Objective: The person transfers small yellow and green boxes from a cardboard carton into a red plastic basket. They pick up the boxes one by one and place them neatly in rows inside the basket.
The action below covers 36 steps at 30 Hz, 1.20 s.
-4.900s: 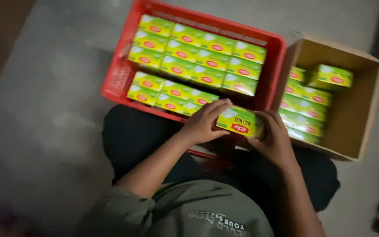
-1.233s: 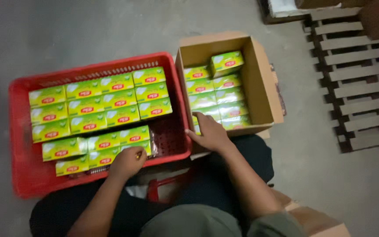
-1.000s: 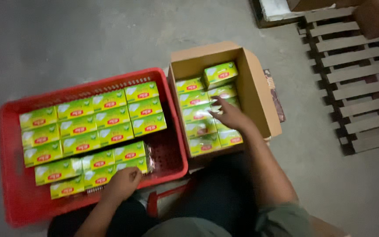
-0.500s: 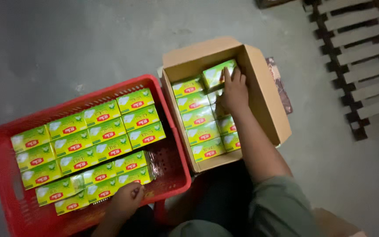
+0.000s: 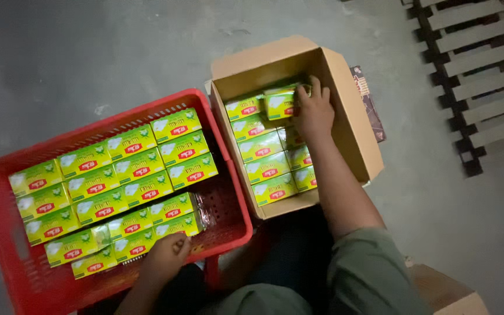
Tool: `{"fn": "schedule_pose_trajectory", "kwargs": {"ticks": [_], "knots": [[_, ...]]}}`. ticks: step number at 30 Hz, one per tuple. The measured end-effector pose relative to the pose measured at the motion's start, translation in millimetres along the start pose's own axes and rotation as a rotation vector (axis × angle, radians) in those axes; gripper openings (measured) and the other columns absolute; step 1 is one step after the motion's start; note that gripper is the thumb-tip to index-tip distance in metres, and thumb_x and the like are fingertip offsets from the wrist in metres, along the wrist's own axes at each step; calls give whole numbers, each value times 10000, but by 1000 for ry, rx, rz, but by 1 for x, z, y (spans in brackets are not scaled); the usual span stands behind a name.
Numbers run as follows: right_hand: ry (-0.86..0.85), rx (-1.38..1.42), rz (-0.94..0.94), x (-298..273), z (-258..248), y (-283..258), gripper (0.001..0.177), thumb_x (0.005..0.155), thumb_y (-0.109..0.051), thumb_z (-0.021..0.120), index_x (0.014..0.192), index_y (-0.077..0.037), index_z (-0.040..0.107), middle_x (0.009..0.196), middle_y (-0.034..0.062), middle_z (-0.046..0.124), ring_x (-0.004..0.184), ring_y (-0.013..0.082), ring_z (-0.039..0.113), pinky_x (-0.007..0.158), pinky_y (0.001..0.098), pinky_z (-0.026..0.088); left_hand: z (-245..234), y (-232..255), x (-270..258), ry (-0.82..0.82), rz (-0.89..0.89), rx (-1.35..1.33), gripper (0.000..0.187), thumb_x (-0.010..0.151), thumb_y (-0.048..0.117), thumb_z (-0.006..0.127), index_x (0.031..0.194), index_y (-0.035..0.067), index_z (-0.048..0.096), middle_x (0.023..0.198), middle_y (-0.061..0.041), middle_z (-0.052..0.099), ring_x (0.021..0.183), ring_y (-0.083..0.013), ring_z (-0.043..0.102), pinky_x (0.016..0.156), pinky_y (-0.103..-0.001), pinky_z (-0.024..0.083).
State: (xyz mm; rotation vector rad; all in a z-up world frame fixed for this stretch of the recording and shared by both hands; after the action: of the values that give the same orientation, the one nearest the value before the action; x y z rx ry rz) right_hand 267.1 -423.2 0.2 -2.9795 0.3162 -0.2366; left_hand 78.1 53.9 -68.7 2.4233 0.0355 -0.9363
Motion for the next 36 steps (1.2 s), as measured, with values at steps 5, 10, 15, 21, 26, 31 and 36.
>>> {"fn": "schedule_pose_trajectory", "kwargs": {"ticks": [5, 10, 15, 21, 26, 31, 36], "knots": [[-55, 242, 48, -23, -58, -13, 779, 654, -276, 959, 1322, -136, 583, 1328, 146, 514, 1087, 378, 565, 731, 499, 537, -9, 16, -8, 1, -4, 29, 324, 936, 380, 594, 695, 163, 605, 659, -26, 602, 644, -191, 568, 617, -361, 389], [57, 653, -48, -75, -109, -43, 780, 586, -120, 966, 1266, -88, 584, 1233, 143, 525, 1127, 445, 622, 896, 498, 555, -15, 19, -10, 106, 106, 76, 309, 940, 408, 602, 900, 146, 762, 812, -177, 743, 889, -419, 718, 764, -516, 573], [195, 767, -240, -151, -143, -86, 714, 619, -148, 999, 1212, -33, 618, 1143, 138, 526, 1050, 360, 621, 893, 408, 533, -32, 51, -41, 166, 233, 61, 252, 933, 310, 616, 1024, 113, 744, 984, -188, 759, 1025, -425, 706, 888, -549, 566], [26, 812, -429, -222, -148, -149, 755, 581, -12, 948, 1263, 14, 627, 1173, 192, 529, 1010, 406, 615, 840, 445, 526, -42, 62, -90, 630, 849, -232, 509, 807, 195, 837, 1282, 91, 687, 1139, -135, 687, 1047, -389, 684, 881, -493, 576], [-158, 790, -500, -265, -147, -207, 816, 577, 45, 932, 1321, 42, 598, 1220, 235, 518, 1115, 490, 584, 865, 533, 531, -67, 81, -162, 632, 882, -271, 838, 830, 288, 867, 1507, 44, 437, 1498, -233, 479, 1329, -478, 511, 1082, -615, 454], [-284, 772, -631, -295, -125, -257, 863, 544, 18, 936, 1325, 45, 570, 1266, 261, 539, 1227, 535, 531, 987, 598, 473, -63, 59, -187, 579, 830, -83, 904, 824, 189, 840, 1591, 103, 370, 1570, -169, 400, 1276, -483, 537, 1004, -603, 540], [-340, 749, -726, -319, -137, -304, 816, 613, -14, 933, 1336, 60, 561, 1278, 279, 546, 1130, 527, 598, 888, 628, 540, -66, 19, -195, 535, 767, -118, 779, 694, 27, 818, 1421, 39, 537, 1394, -146, 527, 1139, -470, 587, 1009, -531, 511]]}}
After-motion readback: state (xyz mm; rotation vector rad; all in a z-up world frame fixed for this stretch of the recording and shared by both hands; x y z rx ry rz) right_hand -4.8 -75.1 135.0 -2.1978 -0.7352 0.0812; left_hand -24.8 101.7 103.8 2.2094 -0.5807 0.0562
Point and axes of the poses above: each hand's wrist, its own x-axis towards the middle knuckle, its own z-axis out of the palm, y = z × x, the point moved 9 cm from there along x, towards the middle knuckle
